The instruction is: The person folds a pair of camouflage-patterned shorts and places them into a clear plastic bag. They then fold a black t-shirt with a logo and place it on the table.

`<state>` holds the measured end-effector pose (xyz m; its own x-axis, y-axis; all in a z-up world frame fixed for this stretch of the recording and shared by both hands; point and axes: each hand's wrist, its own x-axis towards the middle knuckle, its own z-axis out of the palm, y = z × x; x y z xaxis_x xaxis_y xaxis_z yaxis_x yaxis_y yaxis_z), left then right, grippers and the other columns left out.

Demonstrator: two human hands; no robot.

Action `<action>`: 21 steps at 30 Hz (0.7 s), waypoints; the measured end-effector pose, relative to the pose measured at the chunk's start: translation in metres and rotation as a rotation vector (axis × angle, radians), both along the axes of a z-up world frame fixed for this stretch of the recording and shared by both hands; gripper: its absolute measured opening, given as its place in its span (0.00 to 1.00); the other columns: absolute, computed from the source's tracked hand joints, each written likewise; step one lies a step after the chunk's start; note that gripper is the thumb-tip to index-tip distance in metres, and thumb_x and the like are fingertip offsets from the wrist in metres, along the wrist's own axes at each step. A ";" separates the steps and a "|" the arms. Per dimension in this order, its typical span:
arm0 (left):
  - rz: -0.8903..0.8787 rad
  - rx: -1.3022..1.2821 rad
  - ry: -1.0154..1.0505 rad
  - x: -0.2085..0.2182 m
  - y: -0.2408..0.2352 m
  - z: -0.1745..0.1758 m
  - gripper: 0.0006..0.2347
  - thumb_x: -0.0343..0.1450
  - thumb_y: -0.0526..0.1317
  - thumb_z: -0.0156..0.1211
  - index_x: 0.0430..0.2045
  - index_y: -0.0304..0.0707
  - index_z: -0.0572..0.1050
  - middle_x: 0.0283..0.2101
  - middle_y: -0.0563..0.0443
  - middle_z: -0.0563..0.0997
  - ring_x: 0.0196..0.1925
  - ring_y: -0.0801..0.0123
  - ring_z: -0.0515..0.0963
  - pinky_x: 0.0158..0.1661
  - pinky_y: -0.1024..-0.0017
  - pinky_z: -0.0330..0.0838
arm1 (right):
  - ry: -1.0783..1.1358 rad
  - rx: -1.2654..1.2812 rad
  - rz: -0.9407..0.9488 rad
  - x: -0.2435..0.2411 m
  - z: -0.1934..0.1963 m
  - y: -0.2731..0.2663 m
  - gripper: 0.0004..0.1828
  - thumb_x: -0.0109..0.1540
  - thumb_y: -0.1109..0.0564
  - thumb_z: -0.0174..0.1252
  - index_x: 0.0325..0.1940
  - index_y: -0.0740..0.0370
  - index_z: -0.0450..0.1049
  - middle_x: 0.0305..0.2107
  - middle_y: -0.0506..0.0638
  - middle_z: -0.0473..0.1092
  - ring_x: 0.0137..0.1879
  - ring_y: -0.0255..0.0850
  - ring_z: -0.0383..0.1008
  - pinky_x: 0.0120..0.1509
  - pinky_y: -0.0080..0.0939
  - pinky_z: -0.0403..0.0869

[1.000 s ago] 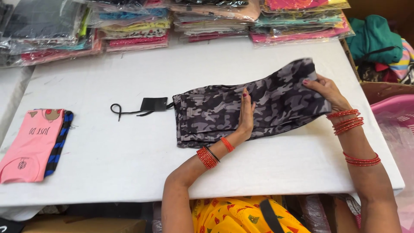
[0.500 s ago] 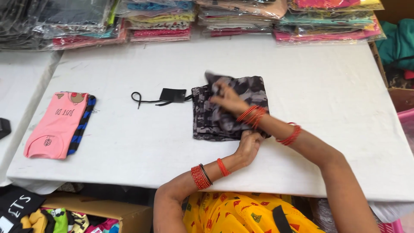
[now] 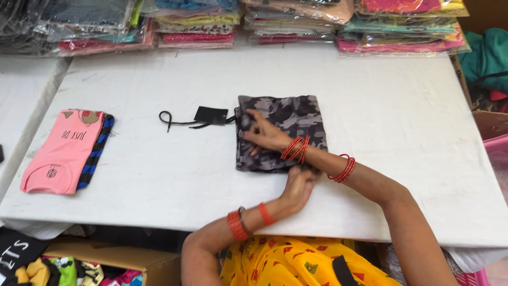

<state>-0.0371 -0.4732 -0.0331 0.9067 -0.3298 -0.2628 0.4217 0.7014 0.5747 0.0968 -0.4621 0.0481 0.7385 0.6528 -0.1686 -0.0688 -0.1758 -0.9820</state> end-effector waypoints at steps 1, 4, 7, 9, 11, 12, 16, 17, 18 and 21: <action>-0.002 0.017 0.024 -0.010 0.002 0.020 0.12 0.70 0.24 0.46 0.48 0.27 0.67 0.54 0.40 0.71 0.57 0.61 0.73 0.64 0.62 0.69 | 0.024 0.045 0.097 -0.002 0.002 -0.001 0.45 0.66 0.50 0.55 0.77 0.58 0.35 0.46 0.62 0.68 0.40 0.43 0.82 0.42 0.38 0.86; -0.149 0.047 0.148 -0.044 0.033 0.046 0.13 0.71 0.28 0.47 0.50 0.35 0.67 0.53 0.43 0.73 0.55 0.62 0.76 0.59 0.62 0.75 | -0.202 0.012 0.198 0.008 -0.003 -0.014 0.34 0.68 0.49 0.52 0.76 0.58 0.51 0.45 0.60 0.71 0.46 0.43 0.80 0.47 0.41 0.86; -0.381 0.132 0.078 -0.045 0.061 0.054 0.13 0.73 0.30 0.46 0.51 0.33 0.68 0.51 0.40 0.76 0.52 0.59 0.78 0.55 0.61 0.76 | -0.412 -0.107 0.052 0.024 0.031 -0.053 0.25 0.70 0.49 0.46 0.71 0.56 0.63 0.47 0.54 0.75 0.48 0.42 0.81 0.50 0.39 0.84; -0.389 0.246 -0.117 -0.031 0.072 0.066 0.12 0.74 0.30 0.46 0.52 0.31 0.69 0.51 0.40 0.77 0.53 0.59 0.79 0.55 0.61 0.77 | -0.489 -0.146 -0.062 0.039 0.030 -0.084 0.23 0.71 0.50 0.47 0.70 0.56 0.64 0.50 0.55 0.75 0.53 0.43 0.80 0.55 0.40 0.82; -0.408 0.359 -0.323 -0.009 0.078 0.091 0.12 0.75 0.30 0.45 0.52 0.30 0.69 0.51 0.40 0.78 0.53 0.58 0.79 0.55 0.61 0.77 | -0.573 -0.191 -0.189 0.047 0.031 -0.111 0.22 0.71 0.50 0.47 0.69 0.56 0.65 0.53 0.55 0.75 0.58 0.43 0.79 0.60 0.40 0.80; -0.348 0.695 -0.531 0.004 0.077 0.110 0.13 0.76 0.34 0.44 0.53 0.33 0.70 0.54 0.41 0.78 0.55 0.57 0.80 0.56 0.61 0.78 | -0.630 -0.214 -0.233 0.045 0.031 -0.123 0.24 0.71 0.49 0.46 0.71 0.56 0.63 0.57 0.56 0.73 0.62 0.45 0.75 0.65 0.44 0.75; -0.055 1.465 -1.126 0.072 0.081 0.104 0.23 0.80 0.46 0.37 0.67 0.27 0.58 0.73 0.31 0.59 0.76 0.47 0.54 0.71 0.47 0.50 | -0.856 -0.349 -0.232 0.041 0.013 -0.153 0.35 0.73 0.39 0.35 0.77 0.63 0.50 0.70 0.62 0.57 0.77 0.53 0.54 0.79 0.53 0.52; -0.060 1.460 -1.124 0.094 0.085 0.086 0.23 0.80 0.46 0.37 0.67 0.27 0.58 0.73 0.31 0.59 0.76 0.47 0.54 0.71 0.47 0.50 | -0.851 -0.354 -0.233 0.040 0.007 -0.152 0.35 0.73 0.39 0.35 0.77 0.63 0.50 0.70 0.62 0.57 0.77 0.53 0.54 0.79 0.53 0.52; -0.050 1.614 -1.178 0.115 0.089 0.067 0.26 0.80 0.48 0.35 0.69 0.26 0.55 0.74 0.31 0.55 0.77 0.47 0.50 0.72 0.47 0.46 | -0.922 -0.455 -0.165 0.040 0.000 -0.149 0.40 0.72 0.35 0.30 0.78 0.65 0.45 0.73 0.63 0.49 0.79 0.53 0.45 0.81 0.53 0.45; -0.095 1.929 -1.192 0.151 0.107 0.045 0.29 0.79 0.53 0.33 0.71 0.28 0.51 0.75 0.35 0.51 0.77 0.51 0.46 0.72 0.47 0.38 | -0.984 -0.664 -0.036 0.037 -0.022 -0.147 0.46 0.70 0.30 0.23 0.80 0.66 0.38 0.76 0.61 0.38 0.82 0.51 0.35 0.82 0.52 0.37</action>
